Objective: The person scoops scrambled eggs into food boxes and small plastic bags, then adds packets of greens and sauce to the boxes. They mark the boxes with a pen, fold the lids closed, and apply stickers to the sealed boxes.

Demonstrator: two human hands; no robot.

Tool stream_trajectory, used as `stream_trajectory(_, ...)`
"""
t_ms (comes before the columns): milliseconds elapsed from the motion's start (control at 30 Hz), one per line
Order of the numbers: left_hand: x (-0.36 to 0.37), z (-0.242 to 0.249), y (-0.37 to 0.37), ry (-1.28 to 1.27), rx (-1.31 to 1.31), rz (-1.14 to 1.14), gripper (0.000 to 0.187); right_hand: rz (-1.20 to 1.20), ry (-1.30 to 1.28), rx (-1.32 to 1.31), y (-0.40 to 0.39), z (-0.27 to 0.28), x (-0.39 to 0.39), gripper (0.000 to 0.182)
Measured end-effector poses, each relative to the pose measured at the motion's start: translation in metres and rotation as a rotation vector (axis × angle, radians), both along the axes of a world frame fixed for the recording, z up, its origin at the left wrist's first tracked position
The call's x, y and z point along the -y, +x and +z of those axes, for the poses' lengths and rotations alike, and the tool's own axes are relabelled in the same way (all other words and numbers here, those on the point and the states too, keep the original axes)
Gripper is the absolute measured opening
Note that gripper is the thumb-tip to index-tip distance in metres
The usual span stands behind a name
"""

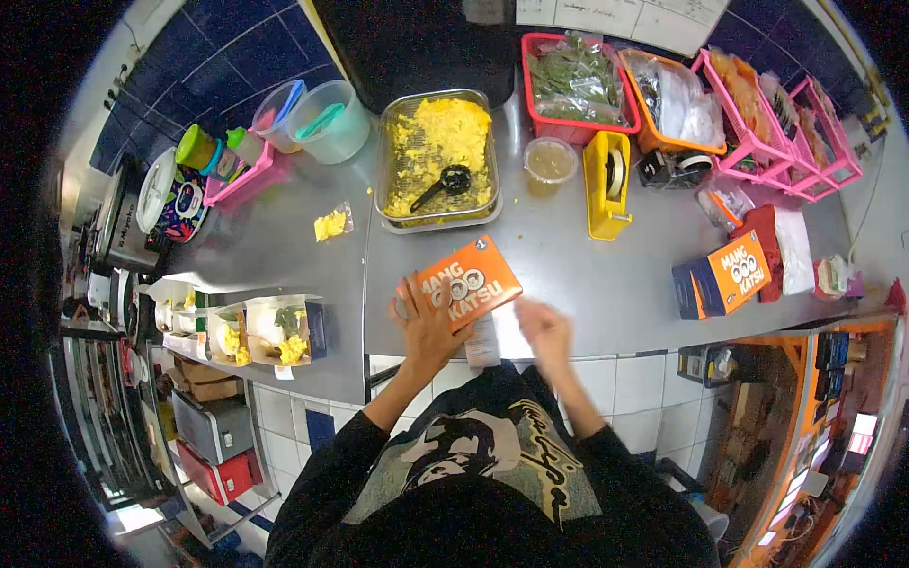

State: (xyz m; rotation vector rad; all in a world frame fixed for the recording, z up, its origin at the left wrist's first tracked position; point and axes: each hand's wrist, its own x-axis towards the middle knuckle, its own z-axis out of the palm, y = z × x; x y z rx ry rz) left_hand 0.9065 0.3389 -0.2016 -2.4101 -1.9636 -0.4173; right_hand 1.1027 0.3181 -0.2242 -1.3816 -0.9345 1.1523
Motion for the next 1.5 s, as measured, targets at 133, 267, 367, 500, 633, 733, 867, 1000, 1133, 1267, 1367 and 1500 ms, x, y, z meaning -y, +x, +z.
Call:
stream_trajectory(133, -0.001, 0.006, -0.002, -0.018, 0.016, -0.039, 0.073, 0.096, 0.032, 0.036, -0.055, 0.001, -0.003, 0.038)
stream_trajectory(267, -0.007, -0.009, -0.021, 0.058, 0.011, -0.424, 0.062, 0.198, 0.103, 0.246, -0.039, -0.016, -0.009, 0.055)
stream_trajectory(367, -0.010, -0.010, -0.028, 0.143, -0.161, -0.592, 0.055, 0.128, 0.401, 0.667, -0.037, -0.035, -0.005, 0.064)
stream_trajectory(500, -0.012, 0.020, -0.021, -0.031, 0.101, -0.342, 0.054, 0.105, 0.222, 1.050, -0.042, -0.003, 0.022, 0.094)
stream_trajectory(633, -0.026, 0.000, -0.018, 0.021, 0.228, -0.140, 0.057, -0.057, -0.001, 1.151, -0.002, -0.023, 0.020, 0.082)
stream_trajectory(733, -0.028, 0.001, -0.004, 0.004, 0.331, -0.166, 0.057, -0.121, -0.195, 1.326, 0.073, -0.039, 0.018, 0.061)
stream_trajectory(867, -0.035, -0.006, 0.016, 0.056, 0.359, -0.234, 0.060, -0.125, 0.056, 0.508, 0.114, 0.002, -0.008, 0.065)
stream_trajectory(1000, -0.028, 0.006, 0.035, 0.199, 0.866, -0.168, 0.055, 0.113, 0.061, 0.228, 0.019, 0.083, -0.037, 0.088)
stream_trajectory(1133, -0.020, 0.008, 0.039, 0.052, 0.373, -0.308, 0.050, 0.169, 0.192, 0.778, -0.006, 0.060, -0.050, 0.092)
stream_trajectory(1267, -0.019, 0.005, 0.045, 0.067, 0.293, -0.326, 0.051, -0.285, 0.206, 0.942, 0.063, 0.039, -0.073, 0.070)
stream_trajectory(1367, -0.014, 0.015, 0.052, 0.044, 0.254, -0.267, 0.050, -0.554, 0.146, 0.809, 0.145, 0.013, -0.122, 0.049)
stream_trajectory(1500, -0.011, 0.010, 0.057, 0.046, 0.287, -0.290, 0.046, -0.241, -0.362, 0.190, 0.167, 0.038, -0.152, 0.038)
